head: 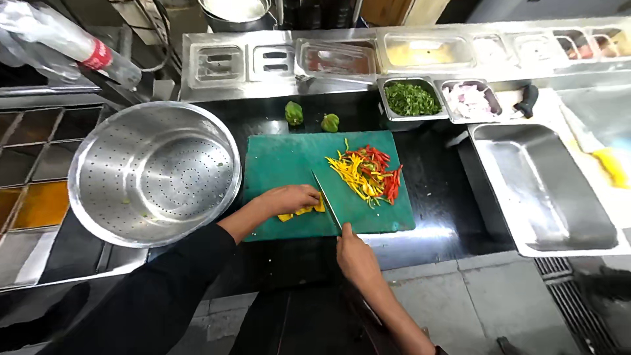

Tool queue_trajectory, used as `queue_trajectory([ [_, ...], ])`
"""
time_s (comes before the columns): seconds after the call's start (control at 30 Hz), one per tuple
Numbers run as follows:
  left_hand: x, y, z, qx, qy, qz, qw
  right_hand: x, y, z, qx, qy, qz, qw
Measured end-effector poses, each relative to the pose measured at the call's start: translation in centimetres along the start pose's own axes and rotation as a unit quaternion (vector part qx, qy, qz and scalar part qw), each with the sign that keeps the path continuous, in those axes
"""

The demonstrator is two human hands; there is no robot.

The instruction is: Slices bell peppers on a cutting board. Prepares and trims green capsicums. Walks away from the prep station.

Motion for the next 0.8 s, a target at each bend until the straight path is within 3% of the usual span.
queue_trajectory([
  [0.1, -0.1, 0.6, 0.4, -0.02, -0.015, 0.004, 1.0, 0.1, -0.3, -0.8, -0.008, 0.014, -0.019, 1.0],
  [0.27, 0.5, 2.3, -0.9, -0.072, 0.039, 0.036, 0.996, 0.5, -0.8, -1.3, 0.022, 0.056, -0.034, 0.998],
  [0.4, 0.3, 1.4, -0.7, -0.059, 0.02, 0.034, 0.997, -0.2, -0.8, -1.9, 0.025, 0.054, -0.016, 0.998],
  [0.47, -0.1, 1.1, -0.7, -0.063, 0.012, 0.016, 0.998, 0.6, -1.1, -2.0, 0.026, 0.093, 0.008, 0.995],
  [0.6, -0.3, 1.3, -0.1, -0.088, -0.012, 0.017, 0.996, 2.2, -2.1, -0.8, 0.04, 0.064, -0.018, 0.997],
  [0.7, -0.1, 1.2, -0.2, -0.076, 0.001, 0.011, 0.997, 3.2, -2.3, -0.8, 0.033, 0.085, -0.007, 0.996],
  [0.8, 0.1, 0.9, -0.4, -0.054, 0.018, 0.008, 0.998, 2.3, -2.4, -0.9, 0.021, 0.052, -0.022, 0.998],
])
Point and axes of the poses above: each hand's wrist, its own x-axis away from the middle knuckle, its own z-axis out of the back of the hand, y = z × x, the point moved 4 cm from there along -x, towards the middle knuckle, and after that the axes turned 15 degrees about z, right-handed, at the moved point
